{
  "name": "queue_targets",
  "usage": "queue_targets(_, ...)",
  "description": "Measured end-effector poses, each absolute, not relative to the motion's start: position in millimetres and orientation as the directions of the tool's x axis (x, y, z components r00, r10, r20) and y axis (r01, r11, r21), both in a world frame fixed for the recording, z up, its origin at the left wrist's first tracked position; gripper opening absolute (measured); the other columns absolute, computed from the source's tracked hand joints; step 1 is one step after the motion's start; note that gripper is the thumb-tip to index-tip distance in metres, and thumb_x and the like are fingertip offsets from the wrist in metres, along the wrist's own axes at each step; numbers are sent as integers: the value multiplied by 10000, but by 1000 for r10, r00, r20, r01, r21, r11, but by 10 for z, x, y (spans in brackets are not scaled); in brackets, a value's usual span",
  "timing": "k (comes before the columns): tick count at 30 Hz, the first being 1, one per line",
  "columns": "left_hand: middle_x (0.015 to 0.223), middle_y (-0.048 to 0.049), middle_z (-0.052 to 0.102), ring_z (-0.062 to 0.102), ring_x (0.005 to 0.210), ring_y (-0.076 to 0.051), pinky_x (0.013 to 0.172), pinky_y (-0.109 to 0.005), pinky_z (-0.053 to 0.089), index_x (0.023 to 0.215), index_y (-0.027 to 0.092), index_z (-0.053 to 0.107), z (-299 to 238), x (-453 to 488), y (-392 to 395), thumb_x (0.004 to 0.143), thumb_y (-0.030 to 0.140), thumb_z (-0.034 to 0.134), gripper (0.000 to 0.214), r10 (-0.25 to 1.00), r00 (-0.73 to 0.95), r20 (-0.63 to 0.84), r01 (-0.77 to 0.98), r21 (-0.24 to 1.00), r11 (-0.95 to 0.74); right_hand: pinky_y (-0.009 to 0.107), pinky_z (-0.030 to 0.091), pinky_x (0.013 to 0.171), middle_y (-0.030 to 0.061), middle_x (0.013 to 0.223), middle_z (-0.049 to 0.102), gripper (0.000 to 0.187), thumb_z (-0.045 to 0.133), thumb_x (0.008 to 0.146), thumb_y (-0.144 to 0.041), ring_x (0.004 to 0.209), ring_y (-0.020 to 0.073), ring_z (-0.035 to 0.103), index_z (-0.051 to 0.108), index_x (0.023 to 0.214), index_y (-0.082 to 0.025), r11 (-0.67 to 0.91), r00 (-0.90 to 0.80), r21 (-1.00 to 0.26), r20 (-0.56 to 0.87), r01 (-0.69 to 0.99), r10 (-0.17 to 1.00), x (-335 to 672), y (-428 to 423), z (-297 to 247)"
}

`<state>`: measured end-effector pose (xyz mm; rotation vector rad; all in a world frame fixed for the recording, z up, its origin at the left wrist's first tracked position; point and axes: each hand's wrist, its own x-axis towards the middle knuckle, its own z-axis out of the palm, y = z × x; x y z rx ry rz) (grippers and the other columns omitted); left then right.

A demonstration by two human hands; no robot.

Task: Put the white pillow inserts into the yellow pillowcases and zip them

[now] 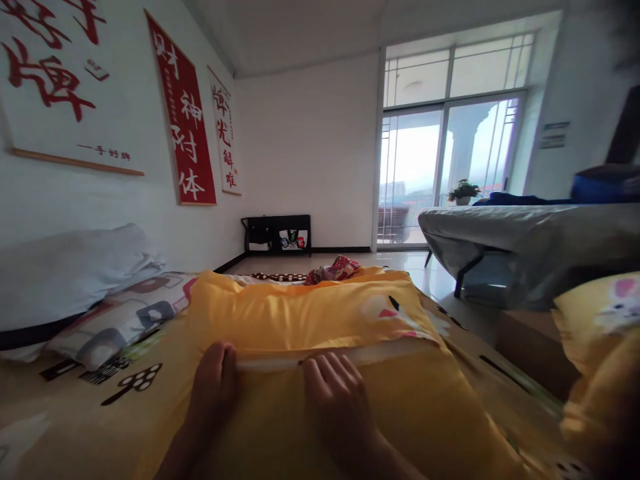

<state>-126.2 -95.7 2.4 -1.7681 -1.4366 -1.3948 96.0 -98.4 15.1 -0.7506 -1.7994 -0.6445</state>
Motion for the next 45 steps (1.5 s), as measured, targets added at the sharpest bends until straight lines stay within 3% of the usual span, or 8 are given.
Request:
queue_targets(5, 997, -115, 609, 558, 937, -232, 854, -368, 422, 1135, 152, 509, 17, -1127, -1049, 935, 224, 385, 246, 317, 256, 913, 927, -139, -348, 302, 211, 572, 6, 552, 446, 296, 378, 823, -2, 540, 147, 364, 440, 601, -186, 648, -198, 77, 973, 758, 116, 733, -1055, 90)
queue_targets(10, 1116, -120, 607, 547, 1061, -228, 942, -368, 401, 1269, 155, 447, 5, -799, -1018, 914, 164, 374, 363, 357, 403, 843, 865, -223, -449, 313, 203, 557, -3, 528, 425, 316, 406, 870, -44, 520, 135, 363, 432, 589, -186, 663, -163, 56, 981, 747, 101, 690, -1100, 41)
queue_targets(17, 688, -16, 535, 525, 625, -166, 599, -282, 434, 895, 209, 491, -44, -661, -933, 901, 144, 370, 138, 338, 314, 887, 835, -88, -544, 312, 257, 566, 0, 542, 481, 212, 440, 858, -55, 542, 148, 400, 567, 726, -163, 719, -238, 150, 971, 678, 22, 893, -1046, -72)
queue_targets(19, 667, -10, 534, 519, 591, -167, 554, -284, 416, 818, 229, 479, -47, -671, -929, 915, 176, 364, 159, 354, 301, 885, 829, -59, -556, 310, 305, 595, 5, 588, 529, 211, 424, 870, -71, 578, 152, 450, 583, 779, -176, 792, -194, 77, 980, 605, 53, 1024, -1031, -123)
queue_targets(23, 636, 3, 538, 516, 537, -149, 510, -272, 396, 732, 236, 463, -26, -671, -944, 942, 254, 360, 235, 537, 205, 818, 810, 167, -563, 318, 373, 660, 27, 687, 574, 171, 467, 835, -60, 643, 153, 493, 583, 818, -185, 782, -69, -111, 979, 613, 193, 1383, -1045, -226)
queue_targets(29, 619, 11, 540, 522, 534, -145, 511, -266, 381, 689, 230, 443, -20, -611, -967, 950, 355, 362, 301, 691, 18, 723, 757, 442, -481, 342, 378, 718, 73, 821, 613, 190, 505, 873, -134, 740, 178, 505, 632, 1011, -159, 671, -200, 13, 959, 741, 202, 1605, -975, -274)
queue_targets(36, 667, -9, 585, 559, 595, -165, 551, -274, 416, 724, 232, 490, -1, -627, -1014, 946, 431, 363, 324, 755, -13, 656, 702, 543, -460, 313, 318, 672, 12, 651, 563, 198, 498, 885, -104, 648, 145, 450, 624, 762, -195, 748, -132, -73, 969, 659, 211, 1479, -884, -258)
queue_targets(45, 623, 17, 540, 521, 557, -142, 547, -260, 395, 717, 228, 453, 31, -607, -991, 952, 401, 356, 308, 755, -10, 655, 658, 573, -488, 347, 360, 807, 41, 852, 646, 182, 488, 868, -101, 826, 168, 558, 648, 890, -186, 781, -333, 27, 913, 625, 235, 1627, -1039, -304)
